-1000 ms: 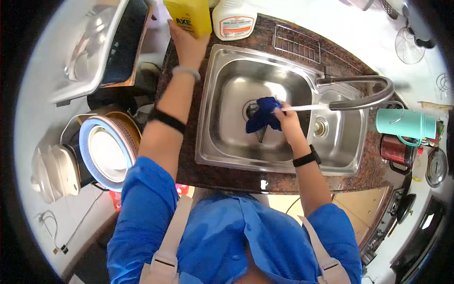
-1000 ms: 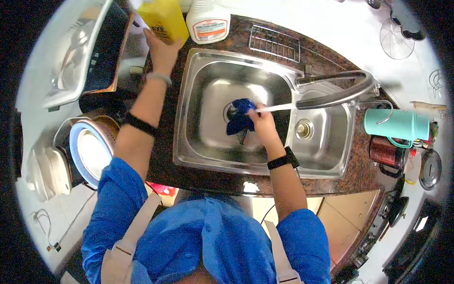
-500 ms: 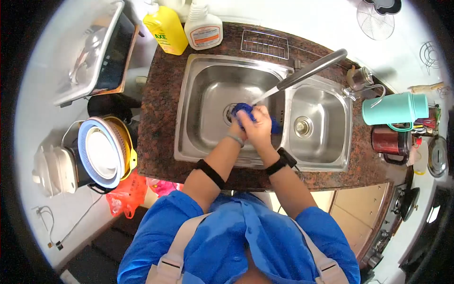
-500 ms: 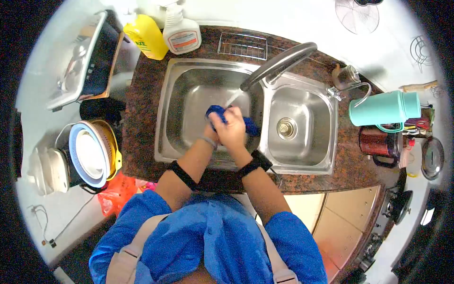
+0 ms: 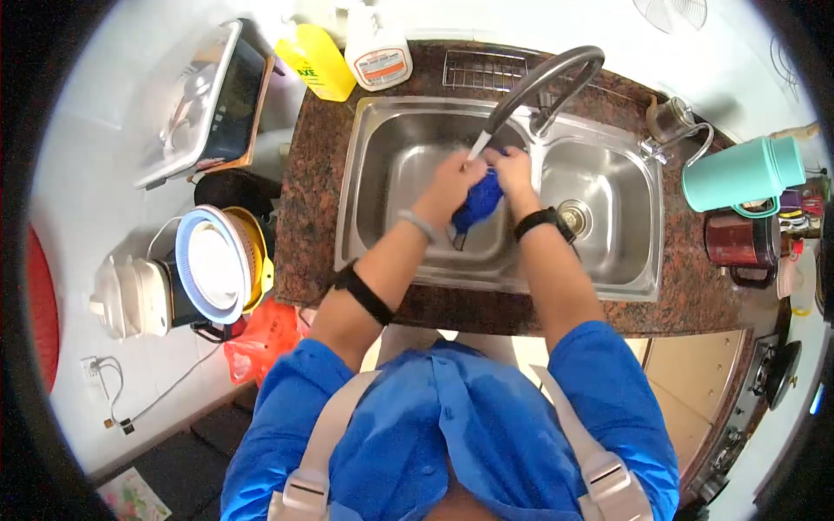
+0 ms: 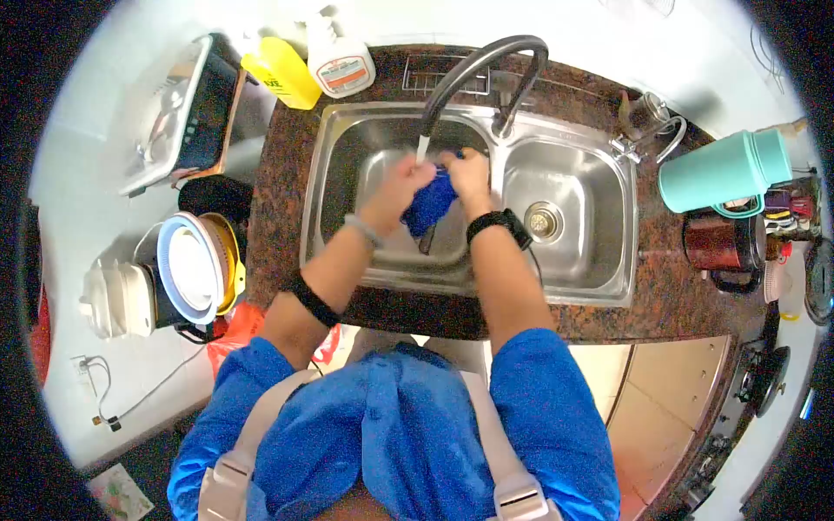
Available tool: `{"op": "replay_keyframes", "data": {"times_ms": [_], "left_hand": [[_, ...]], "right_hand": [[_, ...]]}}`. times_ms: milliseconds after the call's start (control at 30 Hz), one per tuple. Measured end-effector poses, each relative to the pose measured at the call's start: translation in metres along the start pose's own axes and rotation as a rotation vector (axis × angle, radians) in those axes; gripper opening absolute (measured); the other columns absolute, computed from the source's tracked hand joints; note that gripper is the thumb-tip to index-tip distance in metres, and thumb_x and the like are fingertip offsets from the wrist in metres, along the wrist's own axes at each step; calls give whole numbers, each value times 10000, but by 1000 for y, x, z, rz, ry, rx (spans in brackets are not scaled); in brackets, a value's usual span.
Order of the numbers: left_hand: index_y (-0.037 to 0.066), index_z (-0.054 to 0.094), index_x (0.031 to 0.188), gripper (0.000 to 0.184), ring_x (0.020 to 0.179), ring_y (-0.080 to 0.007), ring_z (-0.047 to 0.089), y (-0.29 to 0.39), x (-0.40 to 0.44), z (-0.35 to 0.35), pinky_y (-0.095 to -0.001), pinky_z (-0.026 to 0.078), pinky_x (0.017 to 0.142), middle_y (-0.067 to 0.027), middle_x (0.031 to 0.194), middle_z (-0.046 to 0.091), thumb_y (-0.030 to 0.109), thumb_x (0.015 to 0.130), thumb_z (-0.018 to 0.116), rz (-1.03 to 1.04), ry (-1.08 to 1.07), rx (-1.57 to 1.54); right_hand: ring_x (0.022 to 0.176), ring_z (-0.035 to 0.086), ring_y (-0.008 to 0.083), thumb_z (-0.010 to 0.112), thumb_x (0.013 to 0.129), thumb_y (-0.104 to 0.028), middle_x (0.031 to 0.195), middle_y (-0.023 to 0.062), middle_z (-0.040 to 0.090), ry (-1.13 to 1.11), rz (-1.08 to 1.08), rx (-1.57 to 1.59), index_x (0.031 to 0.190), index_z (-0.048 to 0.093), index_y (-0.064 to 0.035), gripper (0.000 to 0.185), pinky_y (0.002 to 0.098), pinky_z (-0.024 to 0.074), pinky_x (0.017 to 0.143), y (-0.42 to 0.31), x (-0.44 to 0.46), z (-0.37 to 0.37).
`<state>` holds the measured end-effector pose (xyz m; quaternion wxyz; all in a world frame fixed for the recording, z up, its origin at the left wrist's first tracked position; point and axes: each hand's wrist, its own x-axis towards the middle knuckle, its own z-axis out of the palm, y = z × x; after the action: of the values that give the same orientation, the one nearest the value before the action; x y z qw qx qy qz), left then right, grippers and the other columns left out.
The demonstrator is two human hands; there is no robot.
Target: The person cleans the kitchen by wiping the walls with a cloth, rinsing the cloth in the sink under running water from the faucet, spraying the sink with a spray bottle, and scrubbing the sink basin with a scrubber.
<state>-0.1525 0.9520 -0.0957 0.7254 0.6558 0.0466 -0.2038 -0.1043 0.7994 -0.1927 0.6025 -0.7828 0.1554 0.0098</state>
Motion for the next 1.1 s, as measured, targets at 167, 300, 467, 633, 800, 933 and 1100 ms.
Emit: {"op": "replay_keyframes", "data": {"times_ms": [167, 300, 467, 633, 800, 933, 1100], "left_hand": [[30, 613, 1013, 199, 805, -86, 533, 15, 27, -2, -259, 438, 720, -14, 883, 607, 205, 921, 596, 88, -90, 40], [26, 598, 1034, 228, 805, -97, 531, -6, 45, -7, -270, 445, 755, 0, 897, 601, 228, 937, 554, 70, 49, -261], [-7, 647, 1004, 278, 867, -369, 653, -96, 40, -28, -451, 504, 758, -233, 966, 668, 243, 910, 569, -285, -84, 1128], [-28, 635, 1034, 413, 969, -377, 636, -192, 57, -46, -464, 505, 847, -227, 1051, 652, 340, 849, 647, -266, -261, 1341], [-42, 623, 1044, 333, 1018, -393, 615, -186, 55, -46, -465, 500, 869, -229, 1148, 605, 235, 860, 626, -147, -142, 1261], [-12, 642, 999, 214, 984, -400, 624, -223, 68, -38, -468, 502, 866, -230, 1072, 631, 128, 843, 601, 134, 54, 1307], [6, 658, 840, 103, 827, -428, 627, -157, 59, -37, -511, 487, 797, -230, 842, 657, 50, 807, 571, 186, -57, 1182]], "right_hand": [[885, 592, 119, 713, 820, -126, 993, 38, 608, -406, -17, 533, 1125, 541, -16, 367, 269, 487, 804, -65, -41, -48], [889, 551, 98, 761, 741, -42, 959, 2, 582, -384, -209, 129, 1127, 517, -36, 456, 265, 466, 828, -75, -53, -54], [813, 563, 108, 767, 678, -27, 864, 29, 611, -71, -264, 79, 1023, 578, -32, 393, 263, 472, 758, -49, -76, -69], [716, 543, 74, 774, 715, -46, 766, -12, 602, 90, -181, 68, 908, 586, -47, 269, 248, 475, 677, -24, -139, -90], [724, 591, 129, 797, 690, -79, 769, 60, 637, 203, -65, 48, 948, 584, -38, 337, 289, 499, 687, 9, -172, -78], [933, 605, 321, 800, 635, -107, 991, 155, 620, 179, -302, -260, 1012, 572, -49, 444, 419, 471, 841, 31, -186, -66], [994, 559, 346, 781, 614, -107, 1009, 129, 613, 101, -496, -549, 995, 583, -75, 431, 432, 404, 904, 12, -196, -63]]}}
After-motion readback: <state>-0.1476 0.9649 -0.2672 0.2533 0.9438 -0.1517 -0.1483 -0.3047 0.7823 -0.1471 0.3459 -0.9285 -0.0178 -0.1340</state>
